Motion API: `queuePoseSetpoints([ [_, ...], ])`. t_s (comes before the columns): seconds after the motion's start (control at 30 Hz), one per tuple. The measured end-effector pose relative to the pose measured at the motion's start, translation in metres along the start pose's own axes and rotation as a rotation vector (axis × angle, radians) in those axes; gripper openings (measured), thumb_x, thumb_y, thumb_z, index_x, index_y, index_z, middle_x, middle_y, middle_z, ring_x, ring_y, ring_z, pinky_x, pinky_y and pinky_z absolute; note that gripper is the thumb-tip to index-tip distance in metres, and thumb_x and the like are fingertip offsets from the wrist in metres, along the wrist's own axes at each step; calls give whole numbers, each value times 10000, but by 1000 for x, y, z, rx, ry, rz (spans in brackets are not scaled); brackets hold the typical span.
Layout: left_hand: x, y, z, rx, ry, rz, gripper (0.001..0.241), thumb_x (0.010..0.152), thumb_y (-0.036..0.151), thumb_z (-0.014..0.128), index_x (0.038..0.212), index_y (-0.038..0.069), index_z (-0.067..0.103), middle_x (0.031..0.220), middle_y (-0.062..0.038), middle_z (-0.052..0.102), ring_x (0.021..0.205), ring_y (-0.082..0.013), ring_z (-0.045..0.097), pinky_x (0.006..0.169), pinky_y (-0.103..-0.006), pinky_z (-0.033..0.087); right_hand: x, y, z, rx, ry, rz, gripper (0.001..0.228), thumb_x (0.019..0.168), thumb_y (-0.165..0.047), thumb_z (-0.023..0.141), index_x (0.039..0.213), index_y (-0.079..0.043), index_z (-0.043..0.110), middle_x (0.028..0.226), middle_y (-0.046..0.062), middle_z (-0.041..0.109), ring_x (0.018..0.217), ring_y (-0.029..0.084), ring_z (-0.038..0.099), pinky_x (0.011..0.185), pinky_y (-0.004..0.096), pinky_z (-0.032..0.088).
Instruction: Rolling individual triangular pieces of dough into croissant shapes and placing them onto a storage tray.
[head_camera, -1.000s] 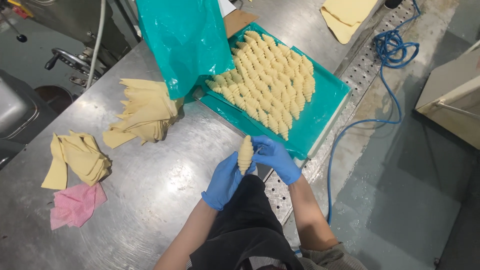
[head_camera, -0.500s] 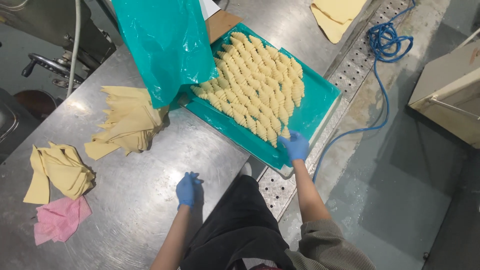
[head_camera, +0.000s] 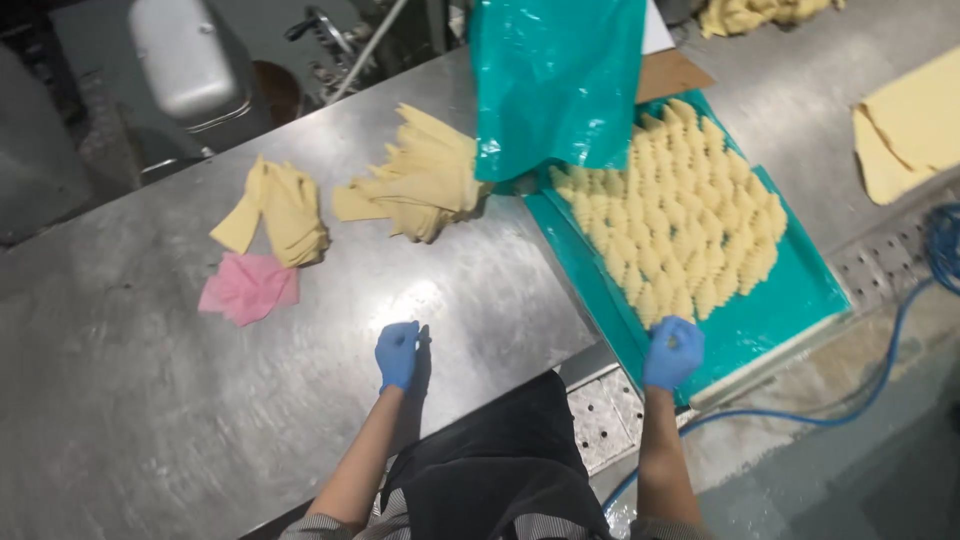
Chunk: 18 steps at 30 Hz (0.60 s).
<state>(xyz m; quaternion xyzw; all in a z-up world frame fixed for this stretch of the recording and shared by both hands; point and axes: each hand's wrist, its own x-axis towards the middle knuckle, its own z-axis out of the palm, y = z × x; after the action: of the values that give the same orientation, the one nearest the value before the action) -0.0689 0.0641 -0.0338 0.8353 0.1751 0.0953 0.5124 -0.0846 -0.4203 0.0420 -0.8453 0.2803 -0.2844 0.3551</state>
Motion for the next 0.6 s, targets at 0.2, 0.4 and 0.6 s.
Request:
queuePoseSetpoints([
  [0.2, 67, 33, -26, -187, 93, 75, 321, 879, 112, 730, 1192, 90, 661, 1271, -120, 628, 1061, -274, 724, 886, -370, 609, -103, -117, 142, 240, -760, -289, 831, 878, -162, 734, 1575, -13, 307, 1600, 199, 385, 1455, 332, 424, 1158, 421, 372],
  [0.4, 126, 107, -6, 135, 64, 415, 351, 867, 170, 751, 1195, 79, 666, 1257, -145, 653, 1186, -361, 591, 1020, -462, 452, -145, -147, 160, -71, -709, -631, 647, 888, -306, 743, 1424, -18, 525, 1557, 201, 438, 1469, 402, 363, 1222, 501, 254],
  [0.6, 196, 175, 60, 443, -150, 847, 497, 752, 207, 787, 1209, 86, 632, 1292, -149, 611, 1196, -353, 562, 1013, -481, 416, -145, -155, 157, 1, -618, -578, 487, 886, -280, 725, 1293, -29, 638, 1478, 180, 546, 1438, 386, 425, 1200, 483, 323],
])
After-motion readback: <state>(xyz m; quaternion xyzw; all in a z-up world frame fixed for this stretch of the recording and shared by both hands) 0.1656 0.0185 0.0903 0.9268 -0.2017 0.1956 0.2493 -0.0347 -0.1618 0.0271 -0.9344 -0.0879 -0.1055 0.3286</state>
